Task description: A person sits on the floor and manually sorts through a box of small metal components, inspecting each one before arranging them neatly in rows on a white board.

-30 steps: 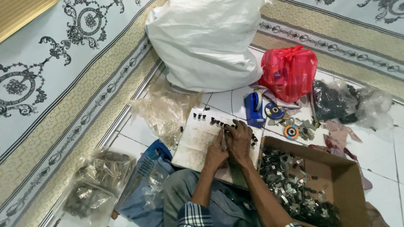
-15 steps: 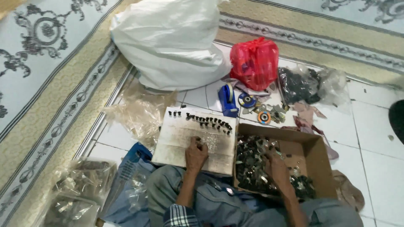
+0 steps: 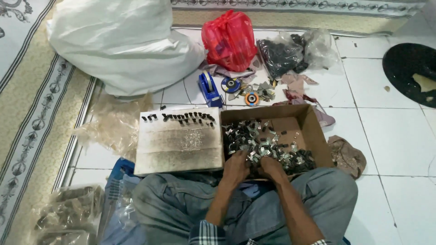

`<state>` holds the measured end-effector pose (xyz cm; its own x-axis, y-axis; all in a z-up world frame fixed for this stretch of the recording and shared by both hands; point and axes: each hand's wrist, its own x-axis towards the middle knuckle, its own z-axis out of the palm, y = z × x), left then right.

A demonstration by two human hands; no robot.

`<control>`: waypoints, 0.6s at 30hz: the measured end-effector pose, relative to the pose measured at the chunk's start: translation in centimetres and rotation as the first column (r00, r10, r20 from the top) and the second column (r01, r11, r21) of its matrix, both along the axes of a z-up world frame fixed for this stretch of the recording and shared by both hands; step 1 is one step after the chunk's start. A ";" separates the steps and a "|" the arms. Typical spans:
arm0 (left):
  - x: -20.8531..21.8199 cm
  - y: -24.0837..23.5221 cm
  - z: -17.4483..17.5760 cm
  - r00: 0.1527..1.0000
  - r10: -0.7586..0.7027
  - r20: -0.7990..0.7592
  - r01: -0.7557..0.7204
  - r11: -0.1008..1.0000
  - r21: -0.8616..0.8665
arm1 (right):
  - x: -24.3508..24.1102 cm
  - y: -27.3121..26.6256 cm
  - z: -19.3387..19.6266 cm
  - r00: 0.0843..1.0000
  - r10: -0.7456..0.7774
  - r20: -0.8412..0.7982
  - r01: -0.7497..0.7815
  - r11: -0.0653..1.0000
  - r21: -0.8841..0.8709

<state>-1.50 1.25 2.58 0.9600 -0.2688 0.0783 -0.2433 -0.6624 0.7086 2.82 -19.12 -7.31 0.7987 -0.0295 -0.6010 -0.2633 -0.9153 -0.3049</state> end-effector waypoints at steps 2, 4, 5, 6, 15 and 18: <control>-0.3 -1.3 -1.1 0.999 0.026 -0.032 -0.020 0.982 0.189 | 1.5 4.5 8.3 0.962 -0.178 -0.206 0.157 0.981 -0.112; 0.1 -1.8 -2.4 0.997 0.061 -0.055 -0.037 0.927 0.372 | 1.4 4.6 10.3 0.854 -0.355 -0.381 0.276 0.929 -0.247; 0.5 -1.6 -3.1 0.994 0.066 -0.090 -0.029 0.929 0.368 | 0.4 2.6 7.6 0.994 -0.083 -0.068 0.079 0.995 -0.055; 1.0 -1.4 -3.7 0.990 0.072 -0.124 -0.022 0.931 0.364 | -0.6 0.6 4.8 0.942 0.155 0.297 -0.179 0.982 0.056; 1.0 -1.8 -3.8 0.979 0.074 -0.188 0.018 0.893 0.449 | 4.9 2.0 -5.7 0.800 0.310 0.513 -0.353 0.935 -0.014; 0.9 -1.9 -0.9 0.969 0.084 -0.231 0.029 0.895 0.445 | 4.6 1.3 -8.4 0.748 0.214 0.628 -0.358 0.927 0.111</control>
